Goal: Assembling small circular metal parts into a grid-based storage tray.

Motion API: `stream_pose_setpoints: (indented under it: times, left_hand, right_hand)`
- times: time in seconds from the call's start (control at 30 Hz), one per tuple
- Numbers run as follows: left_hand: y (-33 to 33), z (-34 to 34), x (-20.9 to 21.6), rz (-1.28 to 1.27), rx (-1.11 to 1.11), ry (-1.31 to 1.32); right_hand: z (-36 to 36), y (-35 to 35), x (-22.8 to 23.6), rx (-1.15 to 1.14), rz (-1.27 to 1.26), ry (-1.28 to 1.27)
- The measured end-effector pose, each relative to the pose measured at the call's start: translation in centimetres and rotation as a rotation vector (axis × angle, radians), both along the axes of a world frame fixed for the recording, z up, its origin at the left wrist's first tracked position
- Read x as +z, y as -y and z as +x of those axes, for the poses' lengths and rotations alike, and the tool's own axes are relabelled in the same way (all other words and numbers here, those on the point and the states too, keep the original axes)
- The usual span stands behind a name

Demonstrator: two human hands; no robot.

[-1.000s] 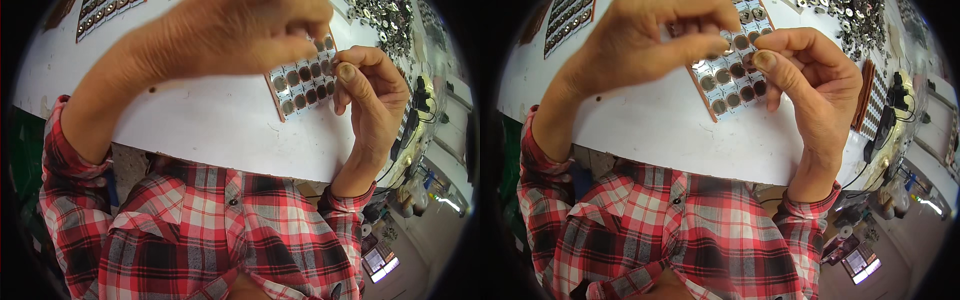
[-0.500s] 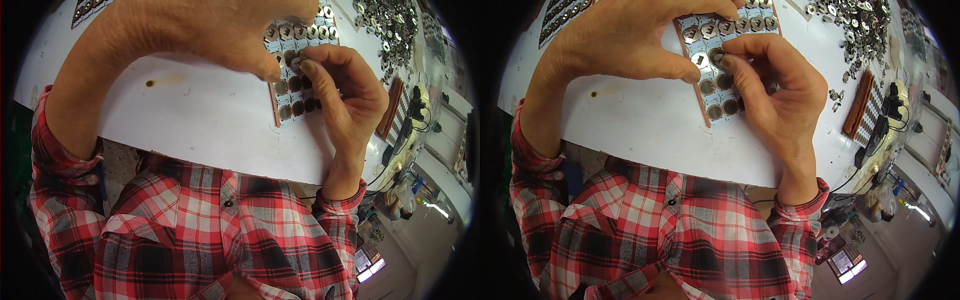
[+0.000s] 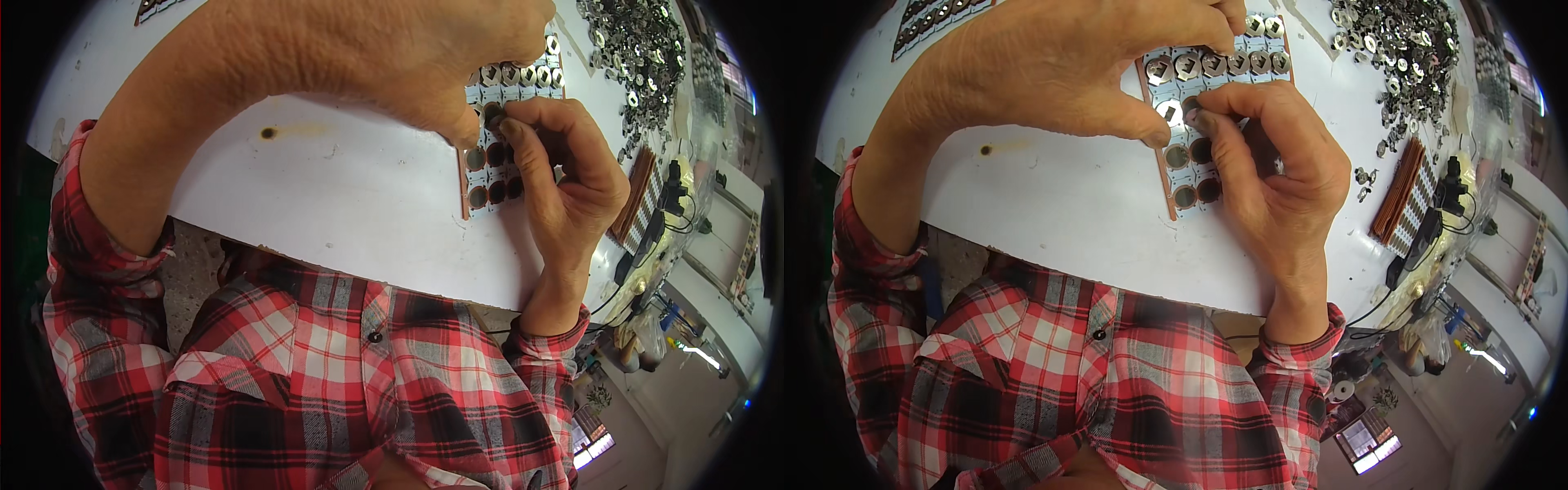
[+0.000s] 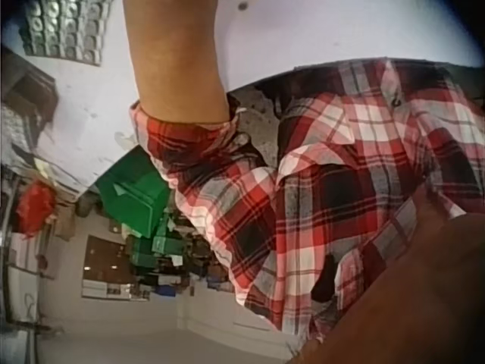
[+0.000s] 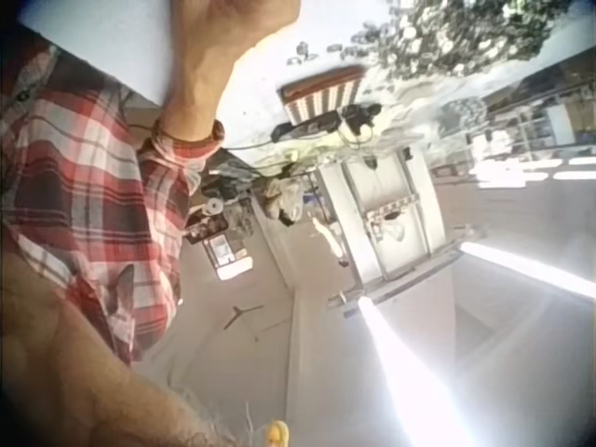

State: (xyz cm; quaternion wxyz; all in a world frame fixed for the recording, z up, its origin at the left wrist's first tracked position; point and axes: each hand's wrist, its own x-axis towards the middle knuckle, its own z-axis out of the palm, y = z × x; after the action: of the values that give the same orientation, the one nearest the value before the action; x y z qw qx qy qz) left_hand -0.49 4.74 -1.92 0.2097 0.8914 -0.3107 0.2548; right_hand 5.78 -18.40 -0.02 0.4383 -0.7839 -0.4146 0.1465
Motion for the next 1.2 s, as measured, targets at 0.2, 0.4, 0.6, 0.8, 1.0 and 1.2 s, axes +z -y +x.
stream_pose_setpoints:
  times: [0.2, 0.4, 0.6, 0.8, 1.0, 1.2]
  left_hand:
    - [-0.3, -0.2, 1.1, -0.211, -0.061, -0.249]
    - [-0.2, -0.5, 1.2, -0.214, -0.032, -0.276]
    - [0.3, -1.9, 2.7, -0.098, 0.042, -0.11]
    - [0.1, -1.7, 1.9, -0.143, -0.016, -0.074]
    - [0.4, -2.0, 2.6, -0.101, 0.008, -0.107]
    - [0.0, -0.9, 2.0, -0.204, -0.045, -0.403]
  right_hand:
    - [0.2, -0.2, 0.0, 0.037, -0.04, 0.036]
    - [0.1, 0.0, -0.2, -0.041, -0.072, -0.037]
    - [0.2, -0.1, 0.3, -0.026, -0.083, -0.036]
    - [1.5, -0.4, 0.2, 0.09, -0.058, -0.053]
    - [0.9, -0.3, 0.3, 0.049, -0.064, -0.069]
    - [0.7, -0.2, 0.3, 0.032, -0.092, -0.063]
